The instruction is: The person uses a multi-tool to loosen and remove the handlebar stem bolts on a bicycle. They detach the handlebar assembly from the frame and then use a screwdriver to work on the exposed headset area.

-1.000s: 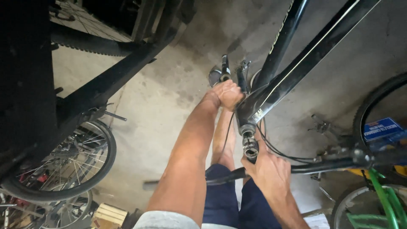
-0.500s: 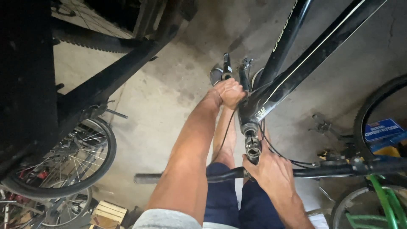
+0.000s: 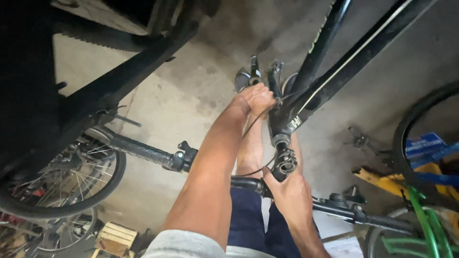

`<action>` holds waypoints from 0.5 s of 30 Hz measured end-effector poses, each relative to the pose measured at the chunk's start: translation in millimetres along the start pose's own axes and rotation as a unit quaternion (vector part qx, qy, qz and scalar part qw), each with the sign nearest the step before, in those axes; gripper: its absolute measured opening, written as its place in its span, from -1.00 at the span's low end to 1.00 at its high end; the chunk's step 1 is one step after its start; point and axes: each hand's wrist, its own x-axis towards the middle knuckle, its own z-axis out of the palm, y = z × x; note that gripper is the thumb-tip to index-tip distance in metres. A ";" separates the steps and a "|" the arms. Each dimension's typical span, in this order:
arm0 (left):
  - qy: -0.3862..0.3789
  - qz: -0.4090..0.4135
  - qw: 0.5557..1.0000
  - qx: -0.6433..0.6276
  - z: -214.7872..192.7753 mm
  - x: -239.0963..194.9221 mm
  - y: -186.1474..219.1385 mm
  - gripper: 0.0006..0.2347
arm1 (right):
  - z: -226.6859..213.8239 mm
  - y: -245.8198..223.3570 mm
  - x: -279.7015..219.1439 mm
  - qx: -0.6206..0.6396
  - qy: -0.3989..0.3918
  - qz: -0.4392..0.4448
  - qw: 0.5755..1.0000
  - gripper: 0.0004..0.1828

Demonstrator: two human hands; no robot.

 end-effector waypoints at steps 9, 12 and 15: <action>0.054 -0.030 0.996 -0.071 16.6 2.2 2.8 -0.79 | -23.4 36.9 -3.6 -0.449 -0.061 -0.114 0.884 0.43; 0.171 -0.060 0.965 -0.188 183.3 24.6 -27.0 -0.87 | -3.2 70.1 3.1 -0.469 0.022 -0.213 0.857 0.25; 0.094 -0.063 0.987 -0.111 85.7 8.6 -7.0 -0.71 | -11.3 57.4 3.0 -0.375 -0.021 -0.153 0.914 0.49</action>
